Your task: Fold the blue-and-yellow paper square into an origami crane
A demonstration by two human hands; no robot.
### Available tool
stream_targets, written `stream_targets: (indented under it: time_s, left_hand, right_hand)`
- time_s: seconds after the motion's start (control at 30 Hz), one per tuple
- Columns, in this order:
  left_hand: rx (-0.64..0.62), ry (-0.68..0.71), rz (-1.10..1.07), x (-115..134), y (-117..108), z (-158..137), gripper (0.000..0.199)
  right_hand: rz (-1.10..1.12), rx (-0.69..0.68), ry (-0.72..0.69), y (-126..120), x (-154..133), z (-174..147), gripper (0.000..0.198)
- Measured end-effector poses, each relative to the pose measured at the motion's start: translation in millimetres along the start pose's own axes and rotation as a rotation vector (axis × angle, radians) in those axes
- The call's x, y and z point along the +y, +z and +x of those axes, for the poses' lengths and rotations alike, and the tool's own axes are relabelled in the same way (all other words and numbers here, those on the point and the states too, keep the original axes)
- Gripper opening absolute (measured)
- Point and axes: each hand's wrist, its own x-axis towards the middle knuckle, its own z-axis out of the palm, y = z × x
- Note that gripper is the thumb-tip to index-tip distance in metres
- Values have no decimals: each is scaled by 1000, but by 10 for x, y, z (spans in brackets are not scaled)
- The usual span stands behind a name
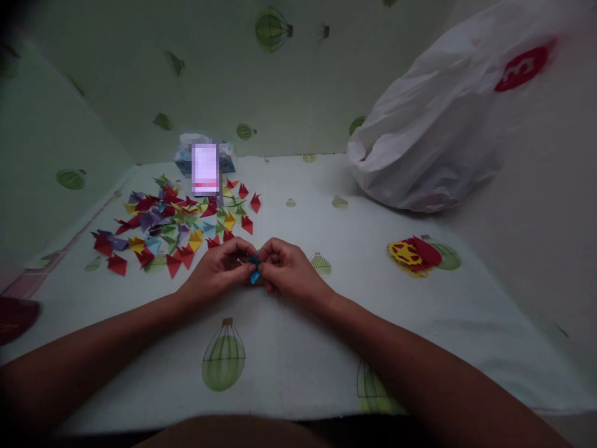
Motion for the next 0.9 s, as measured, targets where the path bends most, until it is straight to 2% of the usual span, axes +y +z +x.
stream_targets:
  time_s: [0.1, 0.23, 0.33, 0.4, 0.53, 0.67, 0.77, 0.9]
  left_hand:
    - [48, 157, 214, -9, -6, -12, 4]
    - [216, 361, 442, -32, 0, -34, 5]
    - [342, 401, 509, -50, 4, -43, 10]
    - [375, 370, 506, -63, 9, -47, 11]
    - [359, 306, 460, -64, 35, -74, 13]
    - [287, 134, 326, -3, 81, -115, 14]
    - [255, -46, 87, 45, 125, -130, 9]
    - [206, -238, -156, 78, 172, -130, 18]
  right_hand:
    - [-30, -6, -15, -4, -12, -3, 12]
    - [8, -10, -36, 3, -16, -26, 15]
    - [-16, -6, -62, 28, 1, -47, 26]
    - [-108, 4, -81, 49, 23, -55, 29]
    - [-303, 103, -145, 75, 45, -59, 24]
    - [-269, 134, -115, 69, 27, -60, 18]
    - [-212, 140, -104, 55, 31, -52, 17]
    - [-189, 176, -131, 35, 66, -23, 17]
